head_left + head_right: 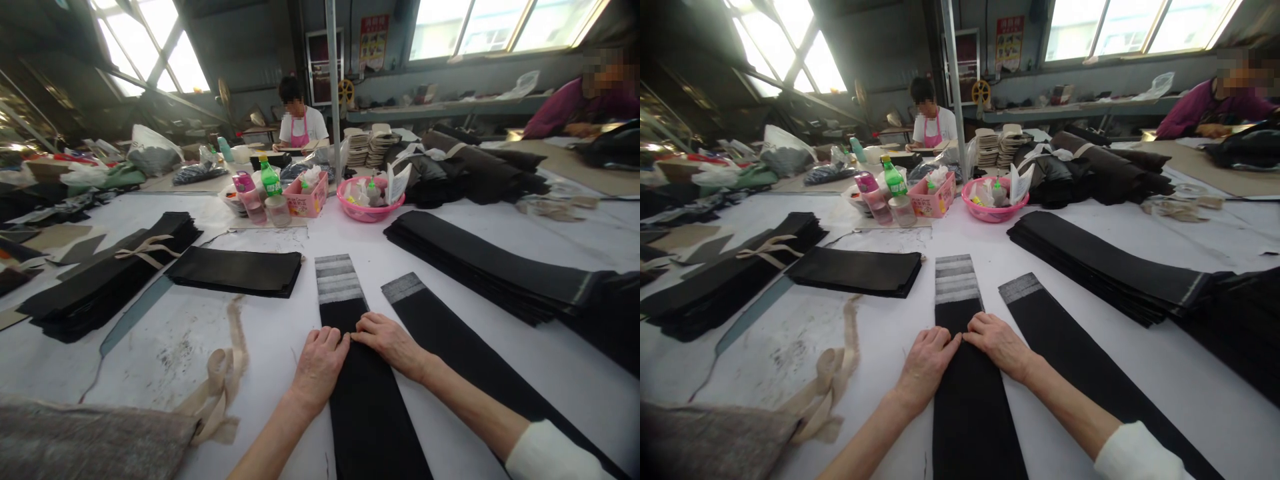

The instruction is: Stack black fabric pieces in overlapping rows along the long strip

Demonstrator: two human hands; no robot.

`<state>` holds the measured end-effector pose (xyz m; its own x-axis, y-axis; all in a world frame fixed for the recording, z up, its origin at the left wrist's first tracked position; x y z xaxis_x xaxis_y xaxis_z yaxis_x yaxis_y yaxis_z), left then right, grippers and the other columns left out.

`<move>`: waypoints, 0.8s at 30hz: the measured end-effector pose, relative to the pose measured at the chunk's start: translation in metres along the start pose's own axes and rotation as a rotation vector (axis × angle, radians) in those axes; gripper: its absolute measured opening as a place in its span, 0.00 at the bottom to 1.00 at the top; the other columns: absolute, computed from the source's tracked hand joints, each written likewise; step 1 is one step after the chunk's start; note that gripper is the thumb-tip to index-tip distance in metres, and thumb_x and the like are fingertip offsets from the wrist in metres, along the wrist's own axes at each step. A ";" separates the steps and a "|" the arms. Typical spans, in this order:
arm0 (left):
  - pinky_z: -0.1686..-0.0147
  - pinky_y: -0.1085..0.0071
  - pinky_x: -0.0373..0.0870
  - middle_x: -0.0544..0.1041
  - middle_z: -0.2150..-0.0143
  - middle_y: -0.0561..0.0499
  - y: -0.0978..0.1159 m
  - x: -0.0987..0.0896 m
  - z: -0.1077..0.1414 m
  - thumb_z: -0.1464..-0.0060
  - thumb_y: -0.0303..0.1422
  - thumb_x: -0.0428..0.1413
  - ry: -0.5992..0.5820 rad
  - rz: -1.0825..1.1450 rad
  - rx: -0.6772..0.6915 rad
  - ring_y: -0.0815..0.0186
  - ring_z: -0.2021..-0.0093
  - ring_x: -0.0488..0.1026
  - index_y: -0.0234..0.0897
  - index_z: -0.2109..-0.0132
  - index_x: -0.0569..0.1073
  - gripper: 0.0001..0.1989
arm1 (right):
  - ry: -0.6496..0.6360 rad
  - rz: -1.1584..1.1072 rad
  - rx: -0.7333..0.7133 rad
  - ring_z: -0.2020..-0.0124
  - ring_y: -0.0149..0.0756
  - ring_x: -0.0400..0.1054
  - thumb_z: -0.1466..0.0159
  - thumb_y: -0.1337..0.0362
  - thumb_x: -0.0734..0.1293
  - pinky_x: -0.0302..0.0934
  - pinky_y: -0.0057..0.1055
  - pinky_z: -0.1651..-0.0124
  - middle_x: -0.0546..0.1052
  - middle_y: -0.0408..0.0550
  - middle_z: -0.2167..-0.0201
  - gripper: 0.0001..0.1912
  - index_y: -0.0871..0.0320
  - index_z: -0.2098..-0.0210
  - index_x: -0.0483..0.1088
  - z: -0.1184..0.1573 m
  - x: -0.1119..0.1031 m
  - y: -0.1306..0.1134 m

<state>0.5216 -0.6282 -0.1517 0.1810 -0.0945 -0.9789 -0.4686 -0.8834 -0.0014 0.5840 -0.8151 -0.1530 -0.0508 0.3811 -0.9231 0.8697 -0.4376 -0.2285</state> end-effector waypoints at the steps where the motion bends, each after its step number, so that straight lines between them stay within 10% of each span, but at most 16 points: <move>1: 0.57 0.62 0.66 0.68 0.59 0.49 0.000 0.000 0.000 0.38 0.27 0.49 0.000 -0.009 -0.002 0.60 0.57 0.66 0.39 0.44 0.66 0.15 | 0.004 -0.007 0.006 0.54 0.36 0.63 0.32 0.67 0.61 0.61 0.34 0.52 0.72 0.48 0.60 0.10 0.56 0.54 0.71 0.001 0.000 0.001; 24: 0.57 0.60 0.66 0.69 0.59 0.47 0.005 0.000 -0.005 0.39 0.25 0.50 -0.031 -0.101 0.070 0.59 0.58 0.67 0.37 0.43 0.65 0.18 | -0.087 -0.052 -0.059 0.57 0.35 0.63 0.31 0.67 0.60 0.61 0.33 0.53 0.73 0.46 0.62 0.09 0.58 0.57 0.71 0.004 -0.011 0.011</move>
<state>0.5238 -0.6352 -0.1508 0.2042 0.0080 -0.9789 -0.5088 -0.8534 -0.1131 0.5923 -0.8279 -0.1465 -0.1368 0.3288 -0.9345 0.8922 -0.3690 -0.2605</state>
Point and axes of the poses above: each hand's wrist, its own z-axis away from the middle knuckle, its own x-axis out of the palm, y = z × x, the point moved 1 cm from there along -z, towards the middle knuckle
